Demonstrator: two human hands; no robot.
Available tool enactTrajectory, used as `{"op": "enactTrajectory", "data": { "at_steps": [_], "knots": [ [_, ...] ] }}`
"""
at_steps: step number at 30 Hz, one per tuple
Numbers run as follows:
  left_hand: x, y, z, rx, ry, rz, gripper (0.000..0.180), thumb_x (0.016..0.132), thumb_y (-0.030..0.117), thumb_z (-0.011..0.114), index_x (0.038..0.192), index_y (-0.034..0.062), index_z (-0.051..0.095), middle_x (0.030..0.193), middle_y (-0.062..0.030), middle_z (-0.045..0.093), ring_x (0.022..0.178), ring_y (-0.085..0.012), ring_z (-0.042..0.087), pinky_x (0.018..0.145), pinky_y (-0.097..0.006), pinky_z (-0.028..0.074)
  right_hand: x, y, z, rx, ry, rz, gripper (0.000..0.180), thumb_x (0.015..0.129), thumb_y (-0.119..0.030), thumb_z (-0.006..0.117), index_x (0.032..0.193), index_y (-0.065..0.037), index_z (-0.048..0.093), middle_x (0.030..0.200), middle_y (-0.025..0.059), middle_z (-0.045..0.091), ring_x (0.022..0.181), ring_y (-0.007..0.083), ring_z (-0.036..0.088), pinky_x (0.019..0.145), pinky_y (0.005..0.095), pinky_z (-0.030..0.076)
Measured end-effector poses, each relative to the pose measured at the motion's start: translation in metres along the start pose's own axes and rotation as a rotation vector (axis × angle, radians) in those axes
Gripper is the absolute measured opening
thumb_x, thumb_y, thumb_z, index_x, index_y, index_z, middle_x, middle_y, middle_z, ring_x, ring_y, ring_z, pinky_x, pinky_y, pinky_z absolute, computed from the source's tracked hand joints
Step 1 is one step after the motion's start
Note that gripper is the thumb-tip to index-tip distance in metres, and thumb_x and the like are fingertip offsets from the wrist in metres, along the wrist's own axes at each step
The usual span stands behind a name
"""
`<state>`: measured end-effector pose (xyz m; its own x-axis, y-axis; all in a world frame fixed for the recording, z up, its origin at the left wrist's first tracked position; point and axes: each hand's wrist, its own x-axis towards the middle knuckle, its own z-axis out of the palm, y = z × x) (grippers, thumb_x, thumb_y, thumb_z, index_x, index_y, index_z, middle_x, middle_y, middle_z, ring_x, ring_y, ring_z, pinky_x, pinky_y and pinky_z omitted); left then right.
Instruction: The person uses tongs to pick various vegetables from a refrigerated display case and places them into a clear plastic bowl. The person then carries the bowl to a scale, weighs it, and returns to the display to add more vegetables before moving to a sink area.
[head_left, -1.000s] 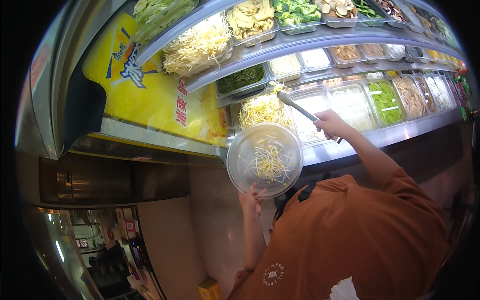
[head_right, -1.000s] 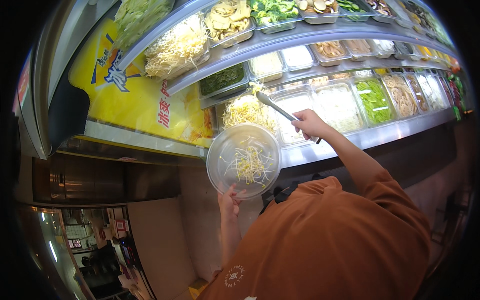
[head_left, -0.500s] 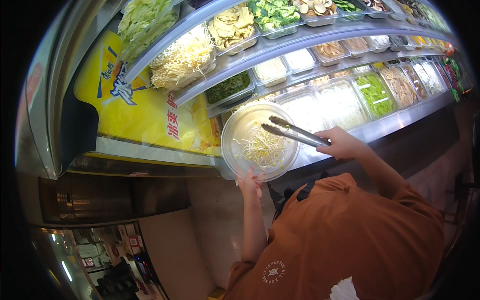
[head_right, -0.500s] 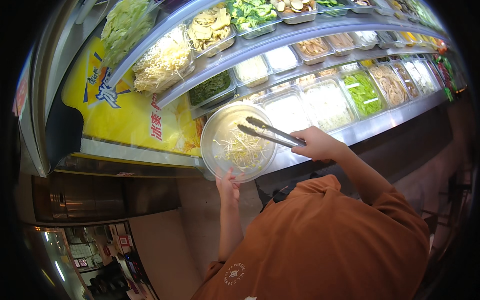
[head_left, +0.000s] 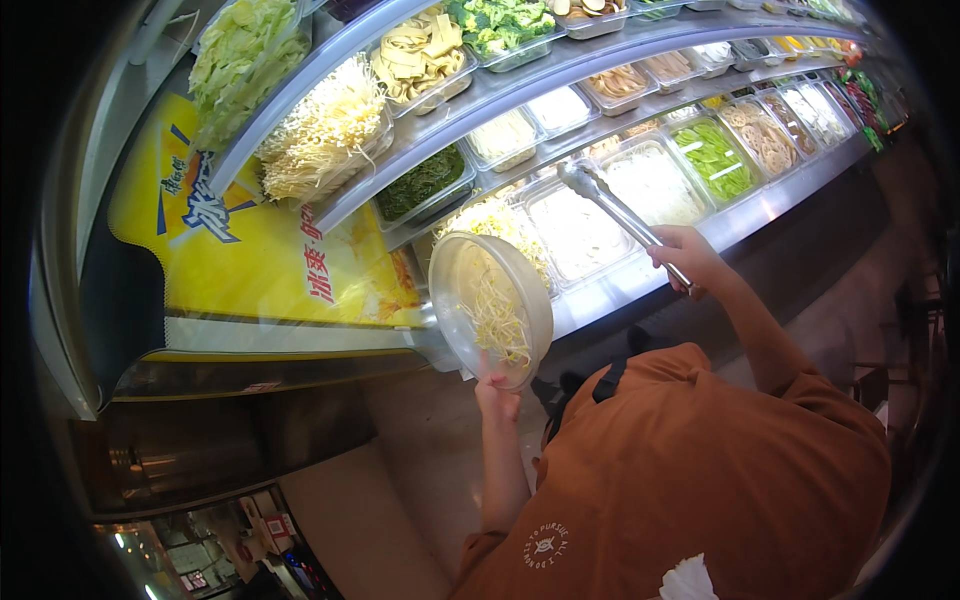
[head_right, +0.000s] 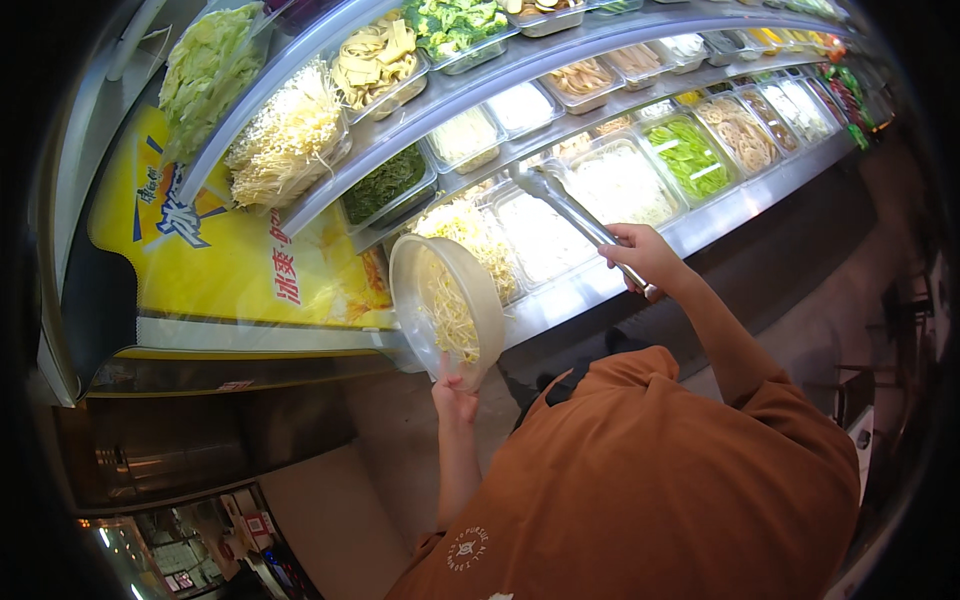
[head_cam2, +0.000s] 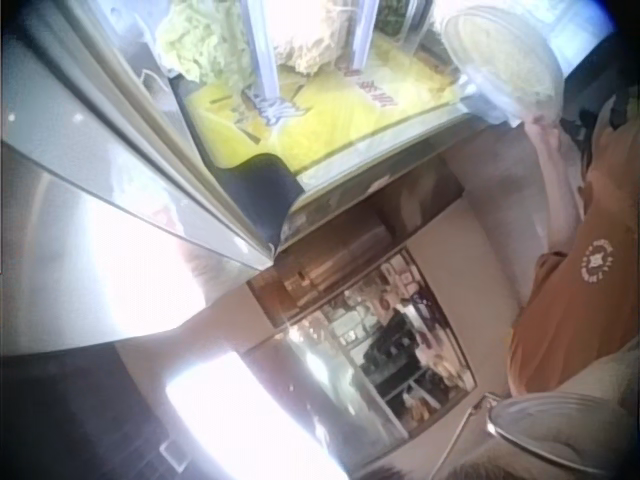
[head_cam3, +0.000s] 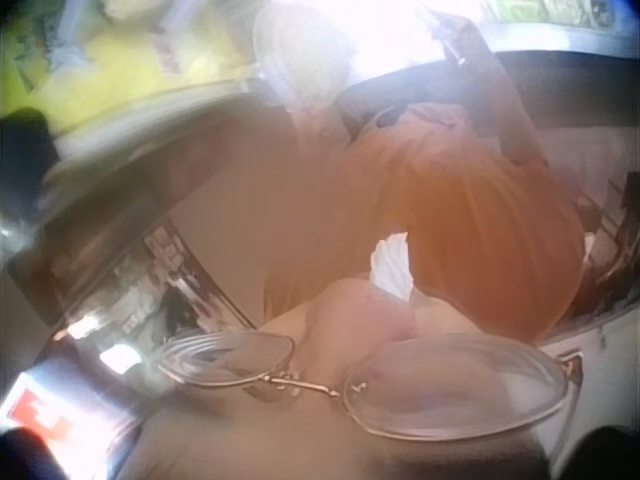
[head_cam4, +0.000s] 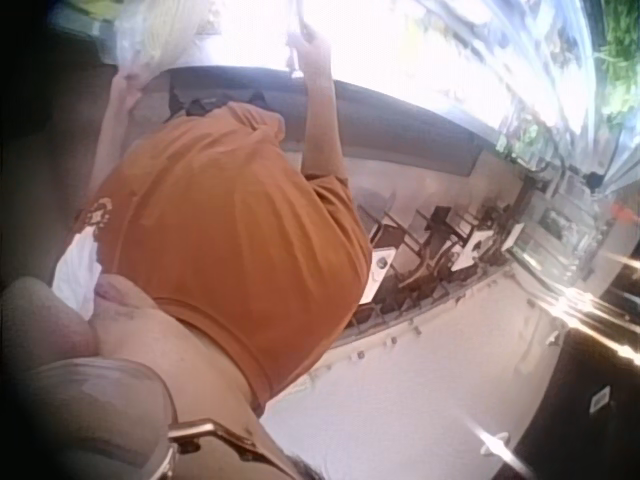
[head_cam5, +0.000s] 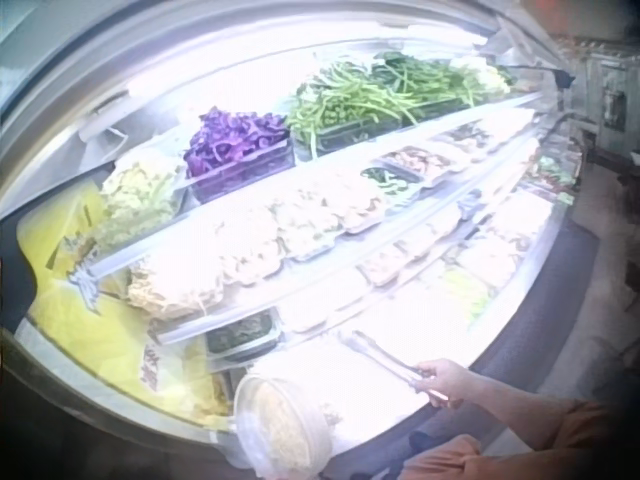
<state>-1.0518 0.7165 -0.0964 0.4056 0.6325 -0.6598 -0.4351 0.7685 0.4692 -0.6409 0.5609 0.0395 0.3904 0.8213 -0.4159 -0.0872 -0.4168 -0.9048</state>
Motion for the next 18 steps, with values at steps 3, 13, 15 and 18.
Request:
{"op": "enactTrajectory", "data": {
  "at_steps": [3,13,15,18],
  "knots": [
    [0.007,0.002,-0.014,0.054,-0.099,0.081,0.097,0.073,0.001,0.046,0.166,0.0181,0.023,0.162,-0.0208,0.037,0.143,-0.0461,0.045,0.111,-0.063,0.047,0.002,0.028,0.003,-0.010,0.052,0.071,0.028,0.100,-0.022,0.065,0.116,0.001,0.065,0.079,0.0035,0.064,0.044,0.0105,0.057,0.039,0.0248,0.046],
    [0.004,0.026,-0.013,0.207,-0.083,0.105,0.095,0.074,-0.004,0.047,0.165,0.0150,0.024,0.160,-0.0198,0.039,0.138,-0.0460,0.049,0.100,-0.067,0.054,-0.019,0.105,0.002,0.046,0.204,0.285,0.027,0.101,-0.027,0.067,0.107,-0.001,0.067,0.076,0.0043,0.064,0.044,0.0132,0.059,0.039,0.0286,0.045],
    [0.001,0.027,-0.006,0.224,-0.115,0.105,0.094,0.075,-0.004,0.046,0.165,0.0150,0.024,0.160,-0.0200,0.039,0.137,-0.0450,0.050,0.096,-0.065,0.058,-0.025,0.124,-0.012,0.041,0.241,0.305,0.026,0.101,-0.028,0.066,0.106,-0.002,0.067,0.076,0.0041,0.064,0.045,0.0134,0.059,0.039,0.0287,0.045],
    [-0.002,0.016,0.008,0.233,-0.098,0.182,0.097,0.074,-0.006,0.047,0.165,0.0170,0.023,0.157,-0.0208,0.040,0.123,-0.0482,0.061,0.090,-0.063,0.061,-0.026,0.155,-0.052,0.007,0.330,0.305,0.026,0.101,-0.027,0.065,0.104,-0.002,0.067,0.077,0.0048,0.064,0.045,0.0149,0.060,0.040,0.0303,0.047]
  ]
}}
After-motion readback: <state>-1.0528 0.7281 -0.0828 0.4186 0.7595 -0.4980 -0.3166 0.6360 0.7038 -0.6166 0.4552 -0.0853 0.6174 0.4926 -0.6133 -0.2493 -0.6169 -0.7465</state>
